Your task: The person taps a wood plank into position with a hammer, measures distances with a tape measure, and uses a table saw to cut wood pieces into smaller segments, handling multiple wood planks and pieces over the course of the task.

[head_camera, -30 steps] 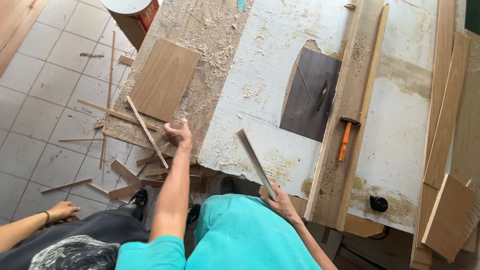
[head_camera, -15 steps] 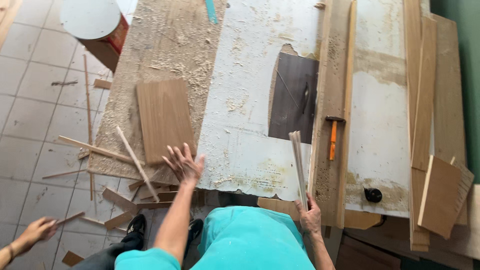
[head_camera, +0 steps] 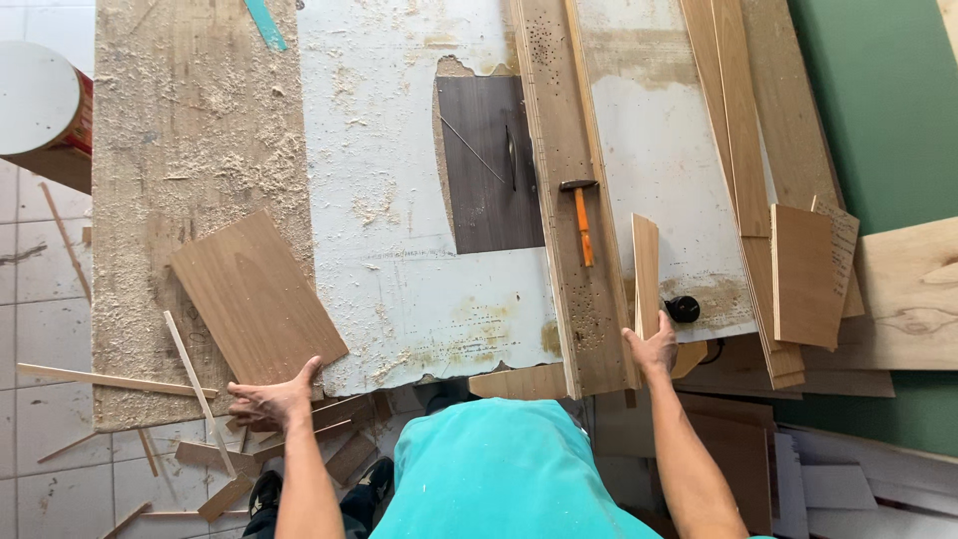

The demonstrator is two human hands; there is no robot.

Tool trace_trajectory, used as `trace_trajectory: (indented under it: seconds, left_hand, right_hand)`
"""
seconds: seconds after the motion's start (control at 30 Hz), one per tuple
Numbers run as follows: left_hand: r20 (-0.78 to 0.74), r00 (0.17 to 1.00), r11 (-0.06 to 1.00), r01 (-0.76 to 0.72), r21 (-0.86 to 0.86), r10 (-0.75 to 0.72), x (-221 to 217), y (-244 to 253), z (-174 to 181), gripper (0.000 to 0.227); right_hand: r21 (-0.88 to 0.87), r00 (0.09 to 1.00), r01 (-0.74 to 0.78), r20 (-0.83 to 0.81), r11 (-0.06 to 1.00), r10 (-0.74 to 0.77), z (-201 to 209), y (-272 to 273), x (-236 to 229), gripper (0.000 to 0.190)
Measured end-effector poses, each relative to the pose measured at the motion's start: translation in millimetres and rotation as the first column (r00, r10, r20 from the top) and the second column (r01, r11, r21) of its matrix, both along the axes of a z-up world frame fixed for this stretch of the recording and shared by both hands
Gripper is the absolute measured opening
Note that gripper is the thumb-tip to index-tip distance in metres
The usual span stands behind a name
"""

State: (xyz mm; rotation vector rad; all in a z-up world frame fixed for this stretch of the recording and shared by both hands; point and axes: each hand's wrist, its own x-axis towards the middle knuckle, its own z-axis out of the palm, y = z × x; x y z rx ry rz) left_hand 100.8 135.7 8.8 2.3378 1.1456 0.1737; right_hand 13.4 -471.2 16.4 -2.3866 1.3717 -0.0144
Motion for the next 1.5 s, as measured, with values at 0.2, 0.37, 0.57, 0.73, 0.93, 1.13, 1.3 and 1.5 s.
trace_trajectory:
  seconds: [0.2,0.37,0.57,0.73,0.93,1.13,1.3,1.5]
  left_hand:
    - [0.115,0.988,0.988,-0.088,-0.126,0.103,-6,40,-20,0.066]
    - [0.377,0.853,0.658,0.053,-0.751,0.361,-15,26,-25,0.023]
    - [0.371,0.795,0.509,0.091,-0.856,0.481,-51,-18,-13,0.023]
    - [0.344,0.76,0.47,0.058,-0.881,0.551,-71,-48,-11,0.022]
    - [0.344,0.769,0.475,0.06,-0.878,0.538,-85,-73,-8,0.015]
    - [0.445,0.821,0.595,0.167,-0.786,0.358,-94,-68,0,0.013]
    - [0.416,0.902,0.779,0.179,-0.601,0.113,-110,-26,14,0.023]
    - [0.51,0.859,0.831,0.313,-0.459,-0.042,-98,29,55,0.012]
  right_hand:
    - [-0.202,0.981,-0.148,0.097,0.968,0.17,17,-36,38,0.091]
    - [-0.283,0.862,-0.223,0.389,0.933,0.325,11,-26,69,0.077]
    - [-0.041,0.775,-0.457,0.473,0.888,0.42,1,59,76,0.057]
    - [0.326,0.756,-0.618,0.496,0.715,0.427,-8,138,67,0.044]
    - [0.508,0.677,-0.734,0.5,0.45,0.539,-9,197,68,0.041]
    - [0.522,0.576,-0.808,0.605,0.272,0.55,1,232,88,0.038]
    - [0.303,0.413,-0.911,0.695,0.281,0.589,21,230,125,0.045]
    - [0.109,0.27,-0.952,0.738,0.285,0.619,76,217,165,0.085]
